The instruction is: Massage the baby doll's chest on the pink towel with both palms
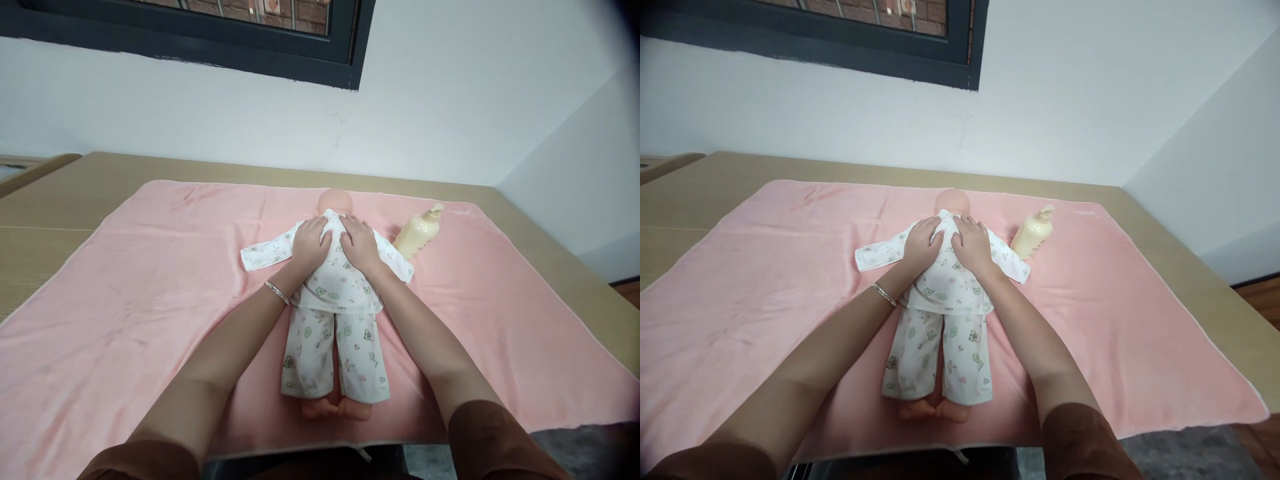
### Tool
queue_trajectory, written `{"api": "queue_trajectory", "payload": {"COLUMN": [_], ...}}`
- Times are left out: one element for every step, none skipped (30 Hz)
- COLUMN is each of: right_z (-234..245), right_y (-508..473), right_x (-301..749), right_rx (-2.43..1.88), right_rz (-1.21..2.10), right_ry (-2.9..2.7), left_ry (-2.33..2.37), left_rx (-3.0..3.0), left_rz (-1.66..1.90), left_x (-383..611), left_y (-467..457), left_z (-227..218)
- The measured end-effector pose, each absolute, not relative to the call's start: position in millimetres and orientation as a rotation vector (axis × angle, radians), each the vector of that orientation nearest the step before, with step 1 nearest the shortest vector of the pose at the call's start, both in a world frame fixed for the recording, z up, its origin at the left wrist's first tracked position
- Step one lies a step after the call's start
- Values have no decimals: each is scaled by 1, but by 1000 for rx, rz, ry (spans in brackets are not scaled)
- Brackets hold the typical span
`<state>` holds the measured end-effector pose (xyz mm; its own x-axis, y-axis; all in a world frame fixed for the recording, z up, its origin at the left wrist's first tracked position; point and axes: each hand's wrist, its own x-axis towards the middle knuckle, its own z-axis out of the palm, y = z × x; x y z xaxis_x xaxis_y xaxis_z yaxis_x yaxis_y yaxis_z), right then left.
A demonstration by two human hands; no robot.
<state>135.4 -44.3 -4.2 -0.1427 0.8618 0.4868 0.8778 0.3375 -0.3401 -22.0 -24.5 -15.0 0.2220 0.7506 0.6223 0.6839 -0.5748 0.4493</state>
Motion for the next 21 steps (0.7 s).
{"api": "queue_trajectory", "payload": {"right_z": [-4,-4,-4,-4,-5,-5,-6,-6,-6,-6,-6,-5,-5,-4,-4,-3,-3,-3,-3,-3,-4], "right_y": [-44,-45,-46,-48,-50,-52,-54,-56,-57,-58,-58,-57,-56,-55,-54,-52,-50,-48,-46,-44,-43], "right_x": [135,135,134,133,132,130,129,128,127,127,127,127,128,129,130,131,132,133,134,135,136], "right_rx": [-1515,-1517,-1526,-1543,-1563,-1584,-1602,-1616,-1627,-1637,-1648,-1656,-1656,-1645,-1625,-1602,-1579,-1560,-1549,-1544,-1540], "right_rz": [-43,-63,-89,-115,-140,-161,-176,-185,-191,-191,-187,-177,-166,-155,-142,-126,-108,-88,-68,-51,-40], "right_ry": [-2001,-1990,-1962,-1924,-1882,-1841,-1809,-1787,-1773,-1766,-1764,-1769,-1783,-1809,-1844,-1884,-1925,-1963,-1993,-2012,-2023], "left_ry": [1389,1373,1361,1354,1349,1343,1334,1326,1321,1323,1333,1350,1369,1386,1402,1413,1419,1417,1408,1393,1375], "left_rx": [2396,2397,2398,2394,2391,2390,2393,2397,2404,2410,2412,2409,2403,2396,2387,2379,2375,2378,2385,2396,2407], "left_rz": [1300,1315,1334,1358,1382,1405,1427,1452,1479,1507,1531,1548,1551,1543,1525,1499,1467,1429,1388,1346,1307], "left_x": [-22,-22,-22,-23,-23,-23,-23,-23,-23,-23,-23,-23,-23,-23,-23,-23,-23,-23,-23,-23,-24], "left_y": [-24,-24,-23,-23,-23,-23,-22,-23,-23,-23,-24,-25,-26,-27,-27,-27,-27,-26,-25,-23,-22], "left_z": [-15,-15,-16,-16,-17,-17,-18,-19,-20,-20,-21,-21,-21,-21,-20,-19,-19,-18,-18,-17,-17]}}
